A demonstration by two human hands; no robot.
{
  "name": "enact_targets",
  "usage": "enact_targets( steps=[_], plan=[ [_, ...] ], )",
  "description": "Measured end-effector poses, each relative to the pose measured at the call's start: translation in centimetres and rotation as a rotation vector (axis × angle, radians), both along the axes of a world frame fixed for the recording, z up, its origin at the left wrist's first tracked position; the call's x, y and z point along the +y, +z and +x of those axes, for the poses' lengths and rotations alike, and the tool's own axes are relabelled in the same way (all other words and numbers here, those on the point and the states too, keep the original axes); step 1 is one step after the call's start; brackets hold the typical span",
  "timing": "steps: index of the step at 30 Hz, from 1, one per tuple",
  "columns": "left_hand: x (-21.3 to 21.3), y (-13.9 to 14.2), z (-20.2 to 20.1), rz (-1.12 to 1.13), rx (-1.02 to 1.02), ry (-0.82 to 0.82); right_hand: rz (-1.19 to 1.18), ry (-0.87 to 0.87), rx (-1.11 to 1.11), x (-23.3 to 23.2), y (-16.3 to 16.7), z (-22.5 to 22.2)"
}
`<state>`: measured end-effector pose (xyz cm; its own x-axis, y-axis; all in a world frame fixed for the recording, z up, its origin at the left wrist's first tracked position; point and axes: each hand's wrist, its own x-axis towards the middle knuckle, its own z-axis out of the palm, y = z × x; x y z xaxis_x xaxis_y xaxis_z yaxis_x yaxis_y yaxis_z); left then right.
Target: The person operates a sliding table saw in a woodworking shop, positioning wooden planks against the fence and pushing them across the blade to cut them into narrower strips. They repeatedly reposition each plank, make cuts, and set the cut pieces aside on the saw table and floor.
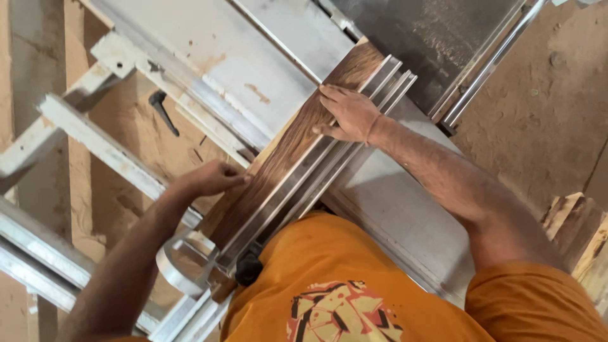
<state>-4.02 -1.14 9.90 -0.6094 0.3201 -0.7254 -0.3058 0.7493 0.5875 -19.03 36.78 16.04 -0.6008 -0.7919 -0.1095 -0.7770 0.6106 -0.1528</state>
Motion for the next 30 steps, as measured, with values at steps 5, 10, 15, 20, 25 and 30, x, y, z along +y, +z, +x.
enact_targets(
  steps=[5,10,15,20,25,30],
  plan=[
    [-0.1,0.6,0.4,0.052,-0.033,0.040,-0.026,-0.009,0.049,1.4,-0.2,0.4],
    [-0.2,0.3,0.8,0.047,-0.025,0.070,-0.033,-0.048,0.031,1.0,-0.3,0.6],
    [0.0,1.2,0.4,-0.032,-0.020,-0.004,-0.068,-0.062,0.024,0.8,0.4,0.6],
    [0.3,1.9,0.3,0.008,-0.109,0.056,-0.089,-0.061,0.024,0.8,0.8,0.8],
    [0.4,1.9,0.3,0.025,-0.143,0.068,-0.080,-0.054,0.031,0.9,0.8,0.9],
    [0.4,2.1,0.2,0.036,-0.148,0.076,-0.068,-0.056,0.030,0.9,0.5,0.7]
  ],
)
